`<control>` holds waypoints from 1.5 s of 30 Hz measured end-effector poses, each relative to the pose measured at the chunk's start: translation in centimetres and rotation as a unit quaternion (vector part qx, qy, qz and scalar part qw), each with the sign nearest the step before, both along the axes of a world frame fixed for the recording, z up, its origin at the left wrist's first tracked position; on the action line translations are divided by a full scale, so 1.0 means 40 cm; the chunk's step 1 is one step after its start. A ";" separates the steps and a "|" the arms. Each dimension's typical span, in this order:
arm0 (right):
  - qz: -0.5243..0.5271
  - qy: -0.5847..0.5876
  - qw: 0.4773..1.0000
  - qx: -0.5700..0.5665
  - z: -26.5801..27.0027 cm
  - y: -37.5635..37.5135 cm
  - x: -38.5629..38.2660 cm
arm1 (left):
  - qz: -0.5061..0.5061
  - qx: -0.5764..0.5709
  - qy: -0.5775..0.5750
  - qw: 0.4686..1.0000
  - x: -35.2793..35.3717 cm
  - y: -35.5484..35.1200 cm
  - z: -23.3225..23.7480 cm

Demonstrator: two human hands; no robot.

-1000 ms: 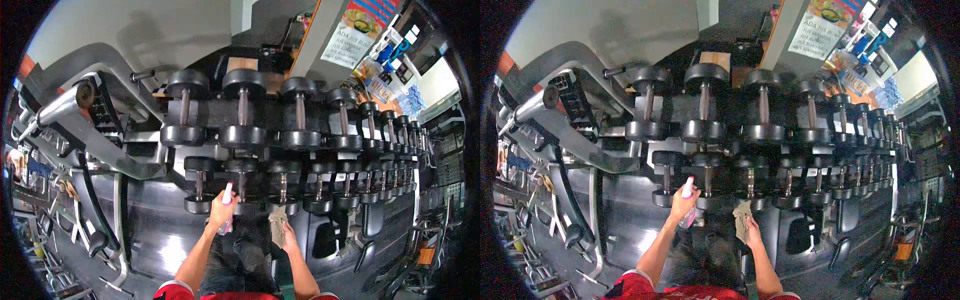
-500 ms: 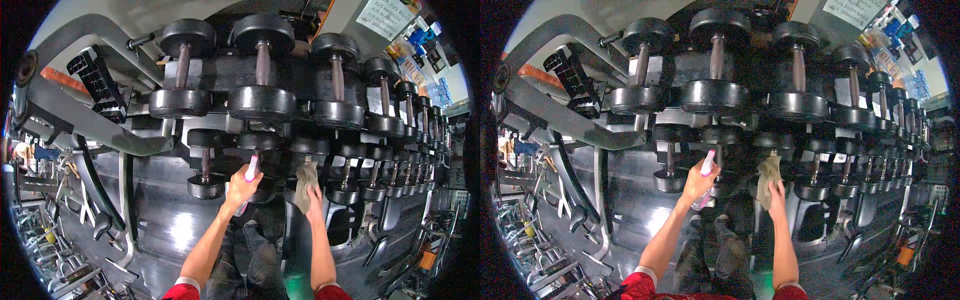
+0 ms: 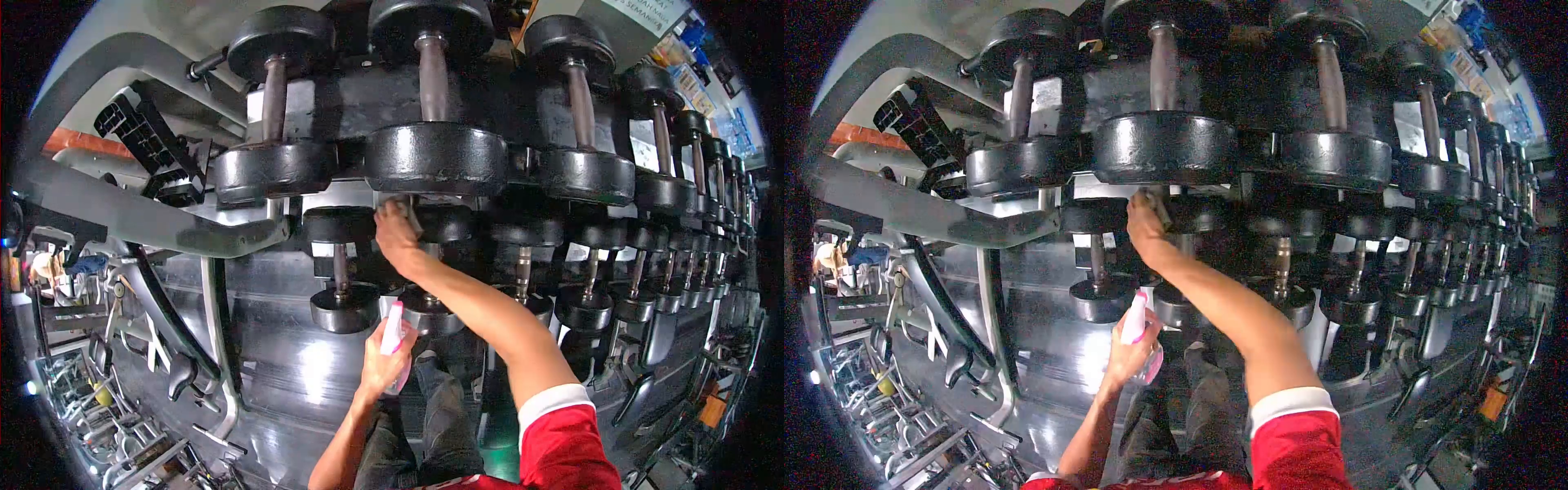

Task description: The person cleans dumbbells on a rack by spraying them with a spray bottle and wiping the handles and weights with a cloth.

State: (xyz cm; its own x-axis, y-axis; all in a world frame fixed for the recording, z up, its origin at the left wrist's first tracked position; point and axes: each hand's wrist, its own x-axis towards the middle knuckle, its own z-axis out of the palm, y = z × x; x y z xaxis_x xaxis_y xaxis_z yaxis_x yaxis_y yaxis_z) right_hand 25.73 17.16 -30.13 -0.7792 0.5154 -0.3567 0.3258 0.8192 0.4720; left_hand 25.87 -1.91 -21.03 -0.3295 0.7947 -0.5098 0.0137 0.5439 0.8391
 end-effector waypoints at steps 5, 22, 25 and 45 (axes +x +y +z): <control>0.185 -0.311 0.929 0.079 -0.135 0.007 -0.078 | 0.002 -0.041 -0.039 0.998 0.009 -0.029 -0.013; -0.553 0.649 0.487 -0.191 -0.103 -0.012 0.341 | -0.026 -0.021 -0.051 0.998 -0.031 -0.027 0.042; -0.743 0.576 0.216 -0.264 -0.264 0.016 0.354 | -0.028 -0.016 -0.064 0.997 -0.037 -0.037 0.045; -0.436 0.465 0.742 -0.208 -0.289 0.299 0.349 | -0.023 -0.061 -0.050 0.997 -0.051 -0.044 0.063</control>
State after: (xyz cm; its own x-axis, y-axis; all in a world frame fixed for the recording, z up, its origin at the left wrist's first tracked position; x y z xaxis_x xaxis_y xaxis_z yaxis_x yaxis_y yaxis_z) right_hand 39.69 29.10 -41.69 -0.2245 0.9638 -0.1438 0.8438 0.1185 -0.5234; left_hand 23.82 -3.65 -18.51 -0.2370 0.7382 -0.6316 -0.0402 0.6421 0.7656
